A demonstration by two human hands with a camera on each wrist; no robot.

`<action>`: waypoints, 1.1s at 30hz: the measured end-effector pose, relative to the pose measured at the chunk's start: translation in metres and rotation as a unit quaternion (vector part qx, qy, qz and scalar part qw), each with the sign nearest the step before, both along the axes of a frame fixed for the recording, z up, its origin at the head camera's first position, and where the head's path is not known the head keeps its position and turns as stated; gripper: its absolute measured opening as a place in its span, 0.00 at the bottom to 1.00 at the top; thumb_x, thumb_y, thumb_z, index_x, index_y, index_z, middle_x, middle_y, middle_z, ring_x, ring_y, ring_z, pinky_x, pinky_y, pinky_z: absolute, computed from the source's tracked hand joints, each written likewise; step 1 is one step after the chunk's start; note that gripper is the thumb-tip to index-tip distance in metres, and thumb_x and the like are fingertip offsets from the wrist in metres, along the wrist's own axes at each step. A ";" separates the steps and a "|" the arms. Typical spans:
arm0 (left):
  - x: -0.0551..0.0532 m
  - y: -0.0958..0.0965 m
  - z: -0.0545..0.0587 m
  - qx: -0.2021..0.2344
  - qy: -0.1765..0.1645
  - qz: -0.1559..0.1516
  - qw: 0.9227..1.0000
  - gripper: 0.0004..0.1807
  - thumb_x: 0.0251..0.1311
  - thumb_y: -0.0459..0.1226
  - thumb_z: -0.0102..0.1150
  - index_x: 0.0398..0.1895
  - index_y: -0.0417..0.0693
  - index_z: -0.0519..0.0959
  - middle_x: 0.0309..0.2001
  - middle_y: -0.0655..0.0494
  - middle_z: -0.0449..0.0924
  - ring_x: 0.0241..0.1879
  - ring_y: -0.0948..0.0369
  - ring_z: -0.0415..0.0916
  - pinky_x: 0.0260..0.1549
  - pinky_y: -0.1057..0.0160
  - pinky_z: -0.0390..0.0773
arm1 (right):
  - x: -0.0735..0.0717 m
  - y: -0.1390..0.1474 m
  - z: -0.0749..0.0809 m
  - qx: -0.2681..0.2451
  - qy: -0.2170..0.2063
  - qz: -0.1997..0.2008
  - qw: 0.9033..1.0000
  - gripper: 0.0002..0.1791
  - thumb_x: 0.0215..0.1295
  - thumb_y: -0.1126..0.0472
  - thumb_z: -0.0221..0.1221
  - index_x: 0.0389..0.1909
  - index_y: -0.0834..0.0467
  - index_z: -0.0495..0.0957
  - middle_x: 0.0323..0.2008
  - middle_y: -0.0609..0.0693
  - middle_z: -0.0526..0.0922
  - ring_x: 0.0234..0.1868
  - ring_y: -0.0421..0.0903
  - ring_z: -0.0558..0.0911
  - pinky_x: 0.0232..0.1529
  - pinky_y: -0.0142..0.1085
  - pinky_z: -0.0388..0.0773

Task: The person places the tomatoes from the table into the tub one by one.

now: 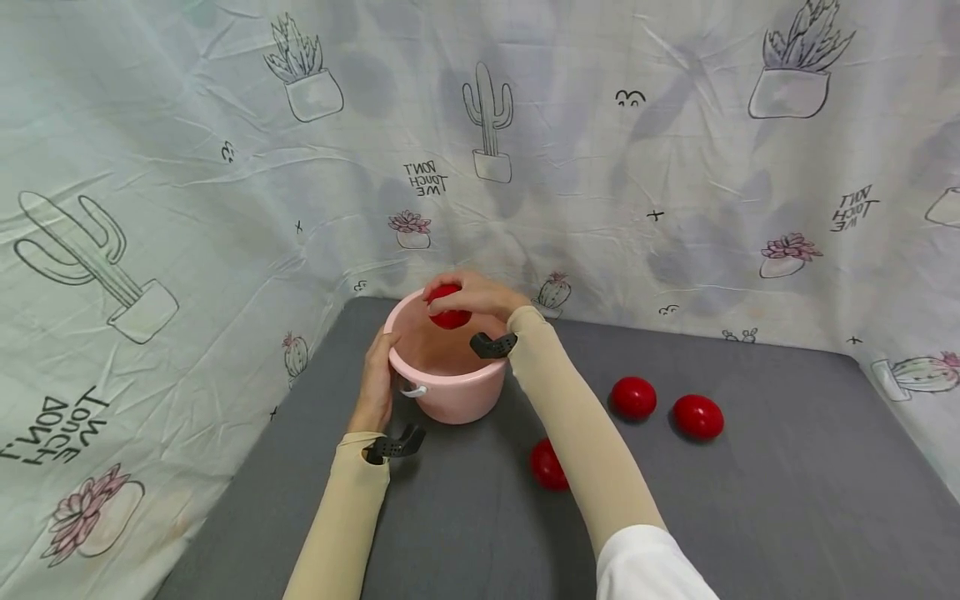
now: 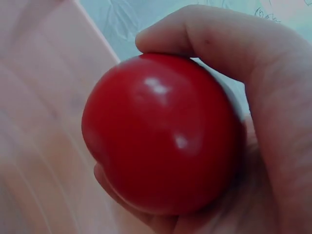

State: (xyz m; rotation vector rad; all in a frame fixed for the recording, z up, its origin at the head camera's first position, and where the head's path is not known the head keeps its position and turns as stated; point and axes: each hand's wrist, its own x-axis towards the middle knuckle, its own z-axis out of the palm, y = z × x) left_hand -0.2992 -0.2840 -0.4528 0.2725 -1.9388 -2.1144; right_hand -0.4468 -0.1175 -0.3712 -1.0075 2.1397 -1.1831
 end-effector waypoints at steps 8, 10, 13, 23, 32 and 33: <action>-0.002 0.001 -0.002 0.002 0.011 0.000 1.000 0.27 0.68 0.51 0.45 0.70 0.65 0.70 0.67 0.58 0.73 0.68 0.50 0.68 0.70 0.45 0.64 | 0.003 -0.002 0.000 0.040 -0.012 0.023 0.999 0.24 0.60 0.49 0.65 0.56 0.52 0.80 0.54 0.49 0.81 0.56 0.49 0.78 0.55 0.41 0.80; -0.002 0.001 -0.003 0.001 0.017 0.001 1.000 0.27 0.68 0.51 0.45 0.70 0.63 0.70 0.67 0.56 0.73 0.68 0.49 0.68 0.71 0.45 0.64 | 0.003 -0.004 0.000 0.050 -0.032 0.027 0.998 0.25 0.59 0.49 0.66 0.57 0.53 0.80 0.54 0.49 0.81 0.57 0.49 0.77 0.55 0.41 0.80; -0.004 0.000 -0.003 0.002 0.030 0.003 1.000 0.27 0.68 0.50 0.46 0.69 0.60 0.71 0.67 0.55 0.73 0.69 0.49 0.67 0.71 0.45 0.62 | 0.004 -0.005 -0.001 0.050 -0.076 0.023 0.996 0.27 0.57 0.51 0.68 0.57 0.55 0.79 0.55 0.51 0.80 0.58 0.51 0.76 0.55 0.42 0.81; -0.008 -0.003 -0.004 0.002 0.044 -0.004 0.999 0.26 0.69 0.48 0.45 0.70 0.59 0.71 0.68 0.54 0.72 0.68 0.49 0.68 0.71 0.45 0.64 | 0.004 -0.008 -0.004 0.063 -0.146 0.024 0.987 0.28 0.57 0.56 0.68 0.58 0.58 0.76 0.54 0.53 0.79 0.56 0.51 0.76 0.52 0.42 0.82; -0.012 -0.004 -0.006 0.000 0.044 -0.007 0.999 0.25 0.69 0.48 0.46 0.69 0.59 0.72 0.67 0.54 0.73 0.68 0.49 0.68 0.70 0.44 0.64 | -0.001 -0.009 -0.008 0.081 -0.118 0.041 0.989 0.29 0.59 0.55 0.68 0.60 0.60 0.74 0.53 0.52 0.79 0.52 0.50 0.78 0.49 0.42 0.83; -0.013 -0.005 -0.006 -0.001 0.046 -0.006 0.999 0.25 0.69 0.48 0.46 0.69 0.59 0.72 0.67 0.54 0.73 0.68 0.49 0.68 0.70 0.44 0.63 | -0.002 -0.009 -0.008 0.079 -0.120 0.039 0.989 0.28 0.60 0.55 0.68 0.60 0.60 0.74 0.52 0.52 0.79 0.53 0.50 0.78 0.50 0.42 0.83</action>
